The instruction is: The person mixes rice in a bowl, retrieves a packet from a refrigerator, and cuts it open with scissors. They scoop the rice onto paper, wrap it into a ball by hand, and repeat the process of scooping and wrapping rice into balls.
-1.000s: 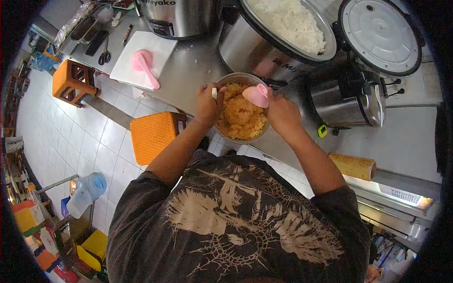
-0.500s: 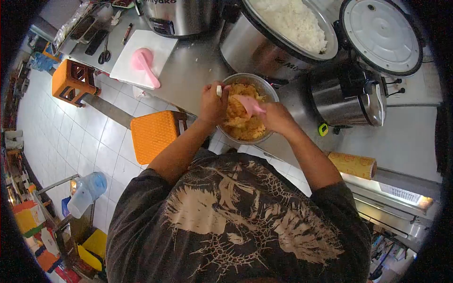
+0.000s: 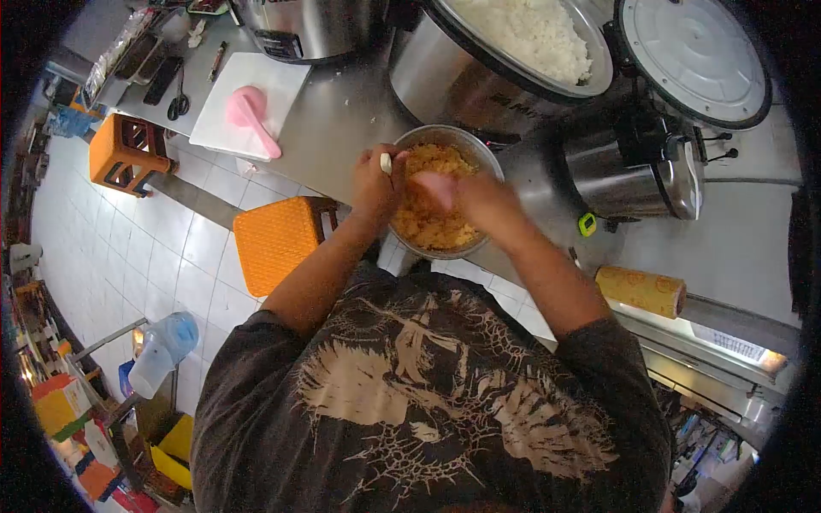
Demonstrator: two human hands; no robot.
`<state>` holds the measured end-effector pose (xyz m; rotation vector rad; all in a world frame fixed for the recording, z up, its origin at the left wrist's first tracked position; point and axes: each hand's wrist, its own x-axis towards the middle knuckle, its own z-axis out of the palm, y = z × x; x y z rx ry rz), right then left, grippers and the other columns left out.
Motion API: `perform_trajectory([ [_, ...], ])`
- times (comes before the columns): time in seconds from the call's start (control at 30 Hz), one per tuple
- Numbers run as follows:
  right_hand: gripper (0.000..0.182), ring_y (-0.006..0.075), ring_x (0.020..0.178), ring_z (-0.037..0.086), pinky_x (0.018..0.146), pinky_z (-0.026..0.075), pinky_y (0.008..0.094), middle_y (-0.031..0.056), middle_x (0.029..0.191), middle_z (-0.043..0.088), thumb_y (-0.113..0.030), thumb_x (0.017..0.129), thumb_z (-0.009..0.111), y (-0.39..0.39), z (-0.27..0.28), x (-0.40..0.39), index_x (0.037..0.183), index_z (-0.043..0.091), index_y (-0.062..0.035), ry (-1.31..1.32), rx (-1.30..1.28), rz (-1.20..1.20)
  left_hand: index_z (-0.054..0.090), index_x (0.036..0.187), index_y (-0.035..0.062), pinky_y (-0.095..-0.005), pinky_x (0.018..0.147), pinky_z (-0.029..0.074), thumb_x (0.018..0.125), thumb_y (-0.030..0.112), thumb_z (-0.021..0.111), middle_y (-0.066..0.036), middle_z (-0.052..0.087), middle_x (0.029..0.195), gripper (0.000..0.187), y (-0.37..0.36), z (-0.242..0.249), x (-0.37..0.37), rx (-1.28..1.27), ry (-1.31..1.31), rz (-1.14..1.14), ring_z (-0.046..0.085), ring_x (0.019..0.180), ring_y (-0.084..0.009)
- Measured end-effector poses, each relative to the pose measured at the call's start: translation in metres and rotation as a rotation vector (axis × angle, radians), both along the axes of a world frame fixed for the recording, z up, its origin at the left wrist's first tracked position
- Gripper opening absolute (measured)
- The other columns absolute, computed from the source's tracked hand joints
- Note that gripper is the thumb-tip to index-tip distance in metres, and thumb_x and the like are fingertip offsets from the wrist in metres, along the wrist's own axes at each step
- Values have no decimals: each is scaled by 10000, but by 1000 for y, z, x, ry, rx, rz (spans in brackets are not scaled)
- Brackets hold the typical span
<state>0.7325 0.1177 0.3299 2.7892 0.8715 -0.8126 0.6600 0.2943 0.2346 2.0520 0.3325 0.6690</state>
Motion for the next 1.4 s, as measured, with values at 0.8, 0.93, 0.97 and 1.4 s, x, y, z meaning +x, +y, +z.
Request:
perform_trajectory([
  [0.8,451,404,1033,675,913,513,501,227,1113,693,-390,996,435,-9,-1,-5,1129,694,-46,-70,275,-385,583,982,15,-487,637,480,1012,295,561,-215,642,786,282,-10,16,-3,-85,77,-35,628,711,-424],
  [0.93,418,377,1040,681,920,523,480,237,1072,695,-341,999,445,12,-14,-38,1172,681,-42,-124,420,-307,567,996,39,-491,630,485,1008,291,571,-233,645,780,252,-6,10,5,-98,69,-11,638,712,-432],
  [0.97,392,365,1039,684,912,527,481,235,1064,696,-312,997,451,8,-17,-44,1170,678,-43,-135,322,-201,564,999,45,-496,633,486,1007,290,573,-239,647,784,245,-5,7,3,-139,100,-10,641,720,-435],
  [1.4,326,409,952,686,814,531,525,217,1013,700,-261,991,453,-14,-81,-58,1158,647,-59,56,170,-198,562,1066,46,-529,686,474,1023,295,524,-243,654,838,255,-20,15,-5,-81,138,11,625,792,-451],
])
